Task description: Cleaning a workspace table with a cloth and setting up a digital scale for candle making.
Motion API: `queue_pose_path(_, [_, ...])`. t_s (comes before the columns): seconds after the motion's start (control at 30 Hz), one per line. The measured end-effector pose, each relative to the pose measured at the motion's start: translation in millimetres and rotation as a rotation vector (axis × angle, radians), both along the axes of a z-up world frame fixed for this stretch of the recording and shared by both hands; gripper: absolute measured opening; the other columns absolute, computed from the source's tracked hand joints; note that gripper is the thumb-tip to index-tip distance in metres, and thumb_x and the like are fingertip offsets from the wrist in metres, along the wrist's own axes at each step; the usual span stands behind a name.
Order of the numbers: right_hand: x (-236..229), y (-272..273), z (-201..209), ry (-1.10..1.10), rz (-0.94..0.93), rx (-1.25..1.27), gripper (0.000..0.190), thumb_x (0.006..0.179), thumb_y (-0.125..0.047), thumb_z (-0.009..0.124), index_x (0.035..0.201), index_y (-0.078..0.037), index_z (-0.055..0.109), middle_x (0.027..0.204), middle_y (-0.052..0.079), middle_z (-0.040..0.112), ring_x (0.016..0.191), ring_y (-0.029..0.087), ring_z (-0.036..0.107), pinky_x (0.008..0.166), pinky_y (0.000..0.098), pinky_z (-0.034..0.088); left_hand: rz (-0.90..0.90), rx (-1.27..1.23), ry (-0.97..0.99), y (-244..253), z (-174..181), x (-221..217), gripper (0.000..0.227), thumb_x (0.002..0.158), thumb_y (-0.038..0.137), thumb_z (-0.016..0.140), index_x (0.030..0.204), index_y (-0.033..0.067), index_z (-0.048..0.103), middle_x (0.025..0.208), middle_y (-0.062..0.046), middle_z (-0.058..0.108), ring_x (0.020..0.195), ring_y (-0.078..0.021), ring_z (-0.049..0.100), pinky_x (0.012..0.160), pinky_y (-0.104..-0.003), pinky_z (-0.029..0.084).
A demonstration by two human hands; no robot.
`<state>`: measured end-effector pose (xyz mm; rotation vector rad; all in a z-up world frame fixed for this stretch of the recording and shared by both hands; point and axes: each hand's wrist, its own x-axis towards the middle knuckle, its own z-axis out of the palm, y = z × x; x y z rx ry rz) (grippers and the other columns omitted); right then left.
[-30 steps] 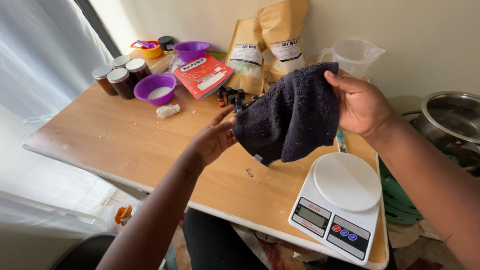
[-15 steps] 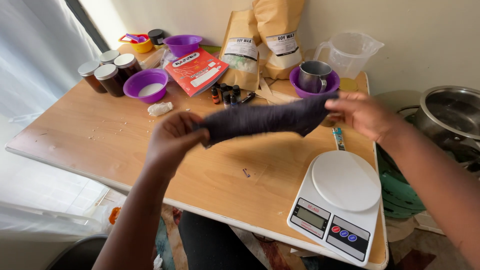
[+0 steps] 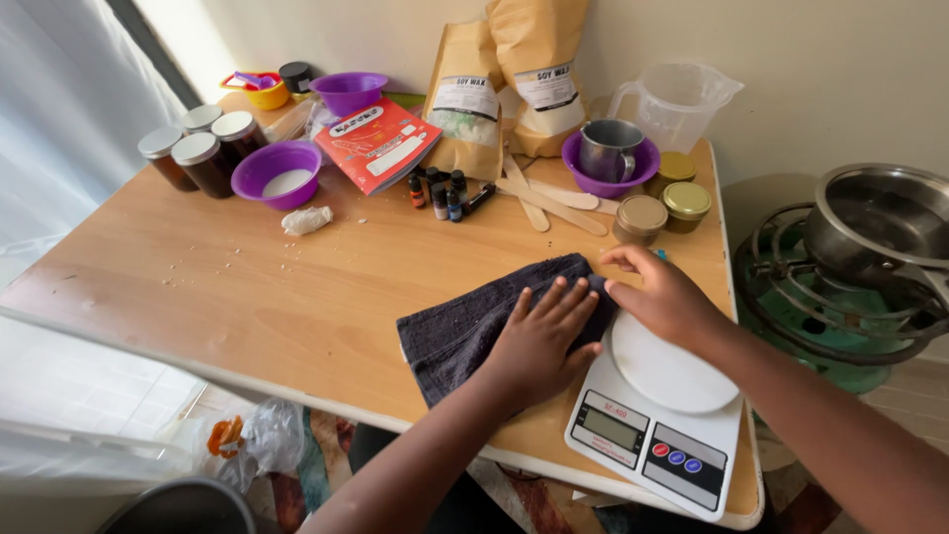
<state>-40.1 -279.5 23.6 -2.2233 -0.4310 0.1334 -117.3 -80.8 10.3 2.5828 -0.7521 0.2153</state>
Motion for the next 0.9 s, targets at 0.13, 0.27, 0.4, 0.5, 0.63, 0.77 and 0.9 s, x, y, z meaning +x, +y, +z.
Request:
queue_pose_path(0.13, [-60,-18,19,-0.044,-0.22,0.02,0.038,0.083,-0.018,0.061,0.121,-0.022,0.06,0.127,-0.002,0.061,0.127,0.013,0.049,0.105,0.0339,0.037,-0.054,0.07,0.069,-4,-29,13,0.063,0.097,0.053,0.026,0.149,0.0169,0.026,0.152,-0.007,0.032,0.142,-0.0284,0.025,0.113,-0.058,0.012])
queue_pose_path(0.27, [-103,-54,10,-0.184,-0.203,0.254,0.032,0.086,-0.009,0.05,0.116,-0.004,0.058,0.128,0.011,0.062,0.125,0.02,0.053,0.108,0.0334,0.035,-0.009,0.077,0.152,-5,-43,31,0.062,0.094,0.049,0.013,0.149,0.0212,0.021,0.155,-0.001,0.022,0.144,-0.0213,0.014,0.111,-0.052,0.004])
queue_pose_path(0.4, [-129,-72,-18,-0.2,-0.392,0.34,0.023,0.091,-0.004,0.048,0.111,-0.001,0.057,0.124,0.013,0.063,0.122,0.02,0.055,0.106,0.0338,0.036,0.06,0.098,0.011,-1,-57,59,0.056,0.096,0.043,0.022,0.147,0.0224,0.028,0.152,0.0,0.03,0.141,-0.021,0.023,0.109,-0.053,0.012])
queue_pose_path(0.5, [-141,-78,-42,-0.136,-0.565,0.481,0.018,0.092,0.006,0.046,0.108,0.008,0.053,0.122,0.024,0.061,0.116,0.024,0.056,0.1,0.0314,0.04,0.092,0.136,0.097,3,-54,77,0.057,0.094,0.041,0.023,0.148,0.0219,0.024,0.154,0.001,0.024,0.143,-0.0201,0.017,0.111,-0.053,0.008])
queue_pose_path(0.63, [-143,-85,-71,-0.081,-0.678,0.532,0.029,0.088,0.006,0.045,0.116,0.005,0.047,0.133,0.022,0.053,0.125,0.028,0.049,0.104,0.0367,0.038,0.166,0.14,0.147,18,-55,98,0.059,0.093,0.043,0.026,0.148,0.0232,0.024,0.155,0.003,0.022,0.144,-0.0167,0.016,0.112,-0.049,0.008])
queue_pose_path(0.77, [-145,-84,-73,0.087,-0.752,0.588,0.04,0.09,0.001,0.044,0.129,0.005,0.04,0.134,0.02,0.048,0.124,0.026,0.046,0.103,0.0373,0.037,0.232,0.142,0.139,46,-59,86,0.057,0.094,0.042,0.026,0.148,0.025,0.024,0.155,0.006,0.021,0.143,-0.0156,0.015,0.113,-0.043,0.006])
queue_pose_path(0.9, [-151,-70,-69,0.179,-0.783,0.625,0.041,0.093,-0.006,0.041,0.133,0.005,0.04,0.136,0.019,0.049,0.124,0.025,0.046,0.099,0.0377,0.037,0.278,0.145,0.146,85,-51,56,0.057,0.094,0.042,0.028,0.148,0.0258,0.024,0.155,0.006,0.022,0.143,-0.0156,0.016,0.112,-0.041,0.008])
